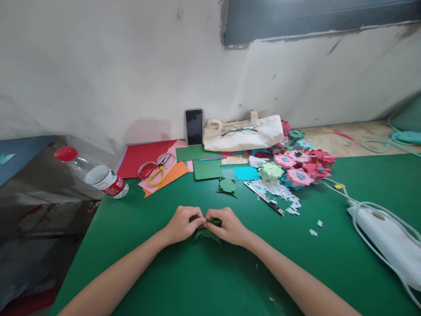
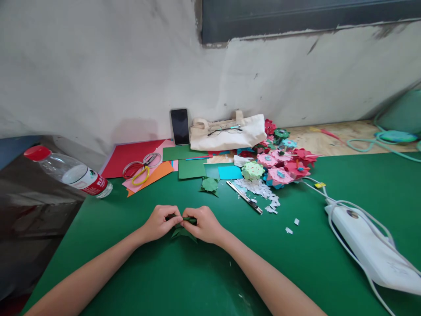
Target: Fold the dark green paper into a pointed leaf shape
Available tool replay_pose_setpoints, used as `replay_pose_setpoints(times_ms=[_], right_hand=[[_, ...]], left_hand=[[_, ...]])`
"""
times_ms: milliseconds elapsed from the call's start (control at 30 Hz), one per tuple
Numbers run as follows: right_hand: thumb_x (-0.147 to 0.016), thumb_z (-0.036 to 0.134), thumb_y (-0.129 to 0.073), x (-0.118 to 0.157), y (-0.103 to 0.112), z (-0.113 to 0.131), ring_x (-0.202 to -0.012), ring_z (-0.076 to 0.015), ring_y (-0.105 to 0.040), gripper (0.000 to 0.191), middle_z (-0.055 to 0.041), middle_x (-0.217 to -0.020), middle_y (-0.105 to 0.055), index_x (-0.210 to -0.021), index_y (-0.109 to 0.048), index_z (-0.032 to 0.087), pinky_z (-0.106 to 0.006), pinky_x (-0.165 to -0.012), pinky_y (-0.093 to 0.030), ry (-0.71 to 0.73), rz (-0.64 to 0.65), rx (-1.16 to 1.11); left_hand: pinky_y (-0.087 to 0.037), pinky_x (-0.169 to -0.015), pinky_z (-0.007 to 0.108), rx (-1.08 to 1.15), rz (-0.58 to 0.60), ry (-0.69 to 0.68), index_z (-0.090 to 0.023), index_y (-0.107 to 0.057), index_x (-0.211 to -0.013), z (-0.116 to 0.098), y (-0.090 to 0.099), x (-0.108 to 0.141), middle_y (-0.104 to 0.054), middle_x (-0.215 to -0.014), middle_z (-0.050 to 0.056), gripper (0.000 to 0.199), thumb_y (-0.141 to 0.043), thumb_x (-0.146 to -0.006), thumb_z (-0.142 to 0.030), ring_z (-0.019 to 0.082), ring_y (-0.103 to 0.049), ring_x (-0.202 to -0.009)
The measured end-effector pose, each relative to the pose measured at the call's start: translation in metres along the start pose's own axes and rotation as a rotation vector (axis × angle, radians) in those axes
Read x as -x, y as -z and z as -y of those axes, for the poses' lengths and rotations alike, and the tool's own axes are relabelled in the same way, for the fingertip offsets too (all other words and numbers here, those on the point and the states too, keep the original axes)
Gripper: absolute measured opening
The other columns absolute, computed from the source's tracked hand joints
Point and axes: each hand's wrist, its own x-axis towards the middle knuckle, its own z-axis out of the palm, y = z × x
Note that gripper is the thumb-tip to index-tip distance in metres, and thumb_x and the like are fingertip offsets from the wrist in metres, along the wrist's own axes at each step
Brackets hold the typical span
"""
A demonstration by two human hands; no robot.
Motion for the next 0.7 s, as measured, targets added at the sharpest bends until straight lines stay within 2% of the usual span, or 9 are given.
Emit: replay_pose_setpoints(times_ms=[200, 333, 433, 700], right_hand=[[-0.085, 0.030, -0.054, -0.0002, 0.0010, 0.0010, -0.050, -0.0048, -0.035, 0.021, 0.0056, -0.055, -0.047, -0.070, -0.059, 0.016, -0.018, -0.051, -0.024, -0.001, 0.004, -0.024], [-0.087, 0.033, -0.053, -0.0010, 0.0040, 0.0018, -0.051, -0.0048, -0.033, 0.027, 0.0059, -0.054, -0.044, -0.067, -0.057, 0.015, -0.018, -0.051, -0.025, -0.022, -0.012, -0.043], [-0.087, 0.034, -0.053, -0.0021, 0.0056, 0.0017, -0.052, -0.0049, -0.034, 0.026, 0.0058, -0.056, -0.045, -0.070, -0.059, 0.015, -0.017, -0.052, -0.027, -0.035, -0.021, -0.051], [-0.087, 0.041, -0.056, -0.0027, 0.0065, 0.0004, -0.049, -0.0042, -0.035, 0.030, 0.0057, -0.055, -0.047, -0.072, -0.060, 0.015, -0.017, -0.048, -0.026, -0.069, -0.043, -0.080]], left_hand=[[-0.035, -0.054, 0.019, 0.128, 0.047, 0.084, -0.014, -0.065, -0.069, 0.0020, 0.0011, -0.0009, -0.060, -0.058, -0.001, 0.021, -0.058, -0.083, -0.028, 0.008, -0.050, -0.054], [-0.039, -0.051, 0.019, 0.254, 0.000, 0.181, -0.014, -0.062, -0.066, 0.0047, -0.0003, -0.0028, -0.060, -0.057, -0.001, 0.025, -0.065, -0.079, -0.036, 0.009, -0.055, -0.051], [-0.042, -0.052, 0.018, 0.305, -0.004, 0.168, -0.014, -0.058, -0.067, 0.0041, 0.0011, -0.0035, -0.059, -0.056, -0.001, 0.028, -0.060, -0.083, -0.037, 0.010, -0.057, -0.050], [-0.040, -0.052, 0.017, 0.275, -0.006, 0.119, -0.015, -0.057, -0.068, 0.0016, 0.0051, -0.0031, -0.060, -0.055, -0.001, 0.031, -0.051, -0.089, -0.036, 0.008, -0.056, -0.050]])
